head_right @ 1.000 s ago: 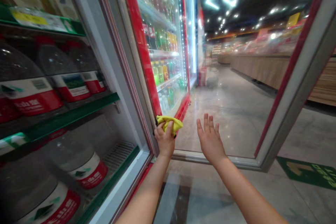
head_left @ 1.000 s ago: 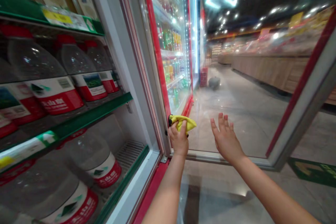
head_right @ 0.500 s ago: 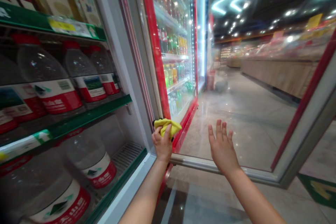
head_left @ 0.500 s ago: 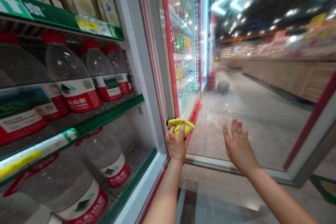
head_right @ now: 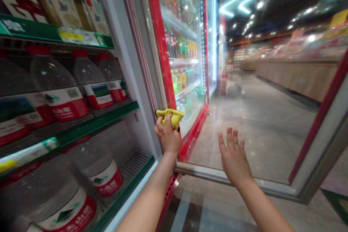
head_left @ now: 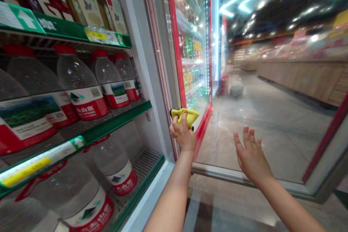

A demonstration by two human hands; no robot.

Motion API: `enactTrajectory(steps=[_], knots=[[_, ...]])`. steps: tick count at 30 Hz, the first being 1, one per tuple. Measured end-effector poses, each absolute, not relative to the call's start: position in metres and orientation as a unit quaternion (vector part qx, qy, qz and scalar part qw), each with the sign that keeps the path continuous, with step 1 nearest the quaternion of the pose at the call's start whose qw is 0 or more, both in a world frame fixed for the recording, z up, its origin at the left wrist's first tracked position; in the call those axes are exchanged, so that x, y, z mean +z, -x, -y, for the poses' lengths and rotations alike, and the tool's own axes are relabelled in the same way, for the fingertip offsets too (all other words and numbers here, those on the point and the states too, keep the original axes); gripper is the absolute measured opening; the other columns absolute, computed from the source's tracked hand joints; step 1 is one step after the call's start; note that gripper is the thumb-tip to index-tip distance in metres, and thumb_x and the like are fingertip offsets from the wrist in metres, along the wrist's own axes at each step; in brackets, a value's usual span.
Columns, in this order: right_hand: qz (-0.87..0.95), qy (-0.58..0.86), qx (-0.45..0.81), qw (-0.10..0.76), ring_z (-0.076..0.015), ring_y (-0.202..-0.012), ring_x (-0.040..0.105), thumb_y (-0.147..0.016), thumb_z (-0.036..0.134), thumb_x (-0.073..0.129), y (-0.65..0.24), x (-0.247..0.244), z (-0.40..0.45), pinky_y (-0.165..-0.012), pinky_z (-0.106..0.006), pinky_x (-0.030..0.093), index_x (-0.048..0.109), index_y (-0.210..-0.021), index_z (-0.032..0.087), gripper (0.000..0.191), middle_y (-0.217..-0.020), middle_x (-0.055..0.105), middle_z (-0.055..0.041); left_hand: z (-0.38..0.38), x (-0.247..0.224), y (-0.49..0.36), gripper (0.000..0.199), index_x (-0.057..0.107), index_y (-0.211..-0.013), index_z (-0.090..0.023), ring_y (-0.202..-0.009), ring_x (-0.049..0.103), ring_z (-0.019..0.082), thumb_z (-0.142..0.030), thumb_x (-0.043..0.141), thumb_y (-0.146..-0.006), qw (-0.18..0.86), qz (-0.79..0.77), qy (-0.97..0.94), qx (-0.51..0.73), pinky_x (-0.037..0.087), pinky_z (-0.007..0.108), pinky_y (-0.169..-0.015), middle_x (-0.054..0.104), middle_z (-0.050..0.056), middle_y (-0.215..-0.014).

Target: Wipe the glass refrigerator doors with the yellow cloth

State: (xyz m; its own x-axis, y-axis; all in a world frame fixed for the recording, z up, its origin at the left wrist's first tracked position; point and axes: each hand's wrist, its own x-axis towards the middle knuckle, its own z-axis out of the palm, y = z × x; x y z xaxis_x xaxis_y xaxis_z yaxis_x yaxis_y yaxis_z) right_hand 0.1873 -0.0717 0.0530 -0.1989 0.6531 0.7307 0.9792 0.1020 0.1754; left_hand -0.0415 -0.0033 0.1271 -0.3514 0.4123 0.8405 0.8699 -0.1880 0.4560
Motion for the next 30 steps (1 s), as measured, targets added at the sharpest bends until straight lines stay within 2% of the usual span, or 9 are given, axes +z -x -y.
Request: enactTrajectory(steps=[5,8,12,16,18,21,26,28,30], knots=[[0.701,0.583,-0.320,0.259,-0.0495,-0.152,0.019,-0.091,0.006,0.053,-0.185,0.055,0.072,-0.107,-0.068,0.044,-0.026,-0.158,0.024,0.105,-0.162,-0.026,-0.0208,0.011,0.074,0.014,0.056,0.063,-0.130,-0.024,-0.126,0.055,0.031,0.001,0.057,-0.081,0.131,0.672,0.482,-0.546,0.045,0.053,-0.109,0.054,0.015,-0.133],[0.699,0.587,-0.308,0.268,-0.0494,-0.152,0.019,-0.091,0.005,0.052,-0.183,0.054,0.072,-0.109,-0.068,0.042,-0.021,-0.160,0.024,0.102,-0.163,-0.026,-0.0200,0.013,0.050,-0.007,0.060,0.058,-0.136,-0.025,-0.132,0.052,0.034,0.000,0.057,-0.081,0.101,0.689,0.419,-0.583,0.043,0.056,-0.110,0.050,0.016,-0.135],[0.707,0.582,-0.294,0.275,-0.0459,-0.153,0.022,-0.089,0.001,0.051,-0.187,0.052,0.072,-0.112,-0.066,0.041,-0.021,-0.159,0.028,0.105,-0.165,-0.022,-0.0179,0.017,0.019,-0.015,0.060,0.054,-0.138,-0.025,-0.132,0.051,0.035,-0.002,0.057,-0.082,0.061,0.668,0.396,-0.627,0.042,0.058,-0.109,0.048,0.017,-0.133],[0.717,0.575,-0.280,0.279,-0.0434,-0.153,0.022,-0.087,-0.001,0.050,-0.193,0.053,0.076,-0.113,-0.064,0.041,-0.022,-0.159,0.031,0.106,-0.167,-0.018,-0.0157,0.011,0.046,-0.014,0.064,0.052,-0.140,-0.023,-0.136,0.047,0.035,0.001,0.051,-0.081,0.037,0.639,0.396,-0.658,0.037,0.060,-0.111,0.045,0.018,-0.138],[0.722,0.571,-0.273,0.280,-0.0432,-0.154,0.020,-0.087,-0.001,0.050,-0.195,0.055,0.079,-0.113,-0.065,0.041,-0.022,-0.158,0.033,0.106,-0.167,-0.017,-0.0145,0.007,0.078,-0.018,0.067,0.053,-0.143,-0.025,-0.141,0.042,0.034,0.000,0.050,-0.081,0.051,0.602,0.451,-0.657,0.034,0.057,-0.115,0.044,0.017,-0.146],[0.728,0.567,-0.262,0.283,-0.0425,-0.154,0.017,-0.087,-0.002,0.049,-0.196,0.058,0.084,-0.112,-0.065,0.042,-0.022,-0.158,0.034,0.106,-0.168,-0.016,-0.0127,0.007,0.109,-0.027,0.069,0.056,-0.143,-0.031,-0.139,0.044,0.032,-0.001,0.051,-0.081,0.101,0.551,0.532,-0.635,0.035,0.053,-0.117,0.046,0.011,-0.152],[0.736,0.558,-0.243,0.296,-0.0398,-0.155,0.012,-0.088,-0.004,0.046,-0.199,0.056,0.087,-0.113,-0.065,0.042,-0.018,-0.159,0.038,0.105,-0.170,-0.010,-0.0098,0.019,0.068,-0.026,0.056,0.070,-0.125,-0.037,-0.126,0.054,0.029,-0.004,0.061,-0.081,0.126,0.529,0.623,-0.563,0.042,0.048,-0.112,0.058,0.007,-0.140],[0.743,0.552,-0.227,0.302,-0.0378,-0.156,0.011,-0.088,-0.004,0.046,-0.204,0.056,0.085,-0.114,-0.063,0.042,-0.014,-0.161,0.038,0.103,-0.171,-0.007,-0.0098,0.018,0.056,-0.020,0.061,0.065,-0.133,-0.032,-0.127,0.054,0.031,-0.003,0.061,-0.079,0.107,0.587,0.550,-0.585,0.042,0.054,-0.110,0.055,0.012,-0.138],[0.758,0.540,-0.207,0.303,-0.0353,-0.156,0.009,-0.088,-0.004,0.046,-0.213,0.058,0.083,-0.115,-0.061,0.042,-0.007,-0.163,0.036,0.100,-0.171,-0.005,-0.0106,0.013,0.063,-0.019,0.068,0.055,-0.144,-0.027,-0.131,0.051,0.035,-0.003,0.058,-0.081,0.089,0.630,0.456,-0.623,0.040,0.060,-0.110,0.050,0.017,-0.139]])
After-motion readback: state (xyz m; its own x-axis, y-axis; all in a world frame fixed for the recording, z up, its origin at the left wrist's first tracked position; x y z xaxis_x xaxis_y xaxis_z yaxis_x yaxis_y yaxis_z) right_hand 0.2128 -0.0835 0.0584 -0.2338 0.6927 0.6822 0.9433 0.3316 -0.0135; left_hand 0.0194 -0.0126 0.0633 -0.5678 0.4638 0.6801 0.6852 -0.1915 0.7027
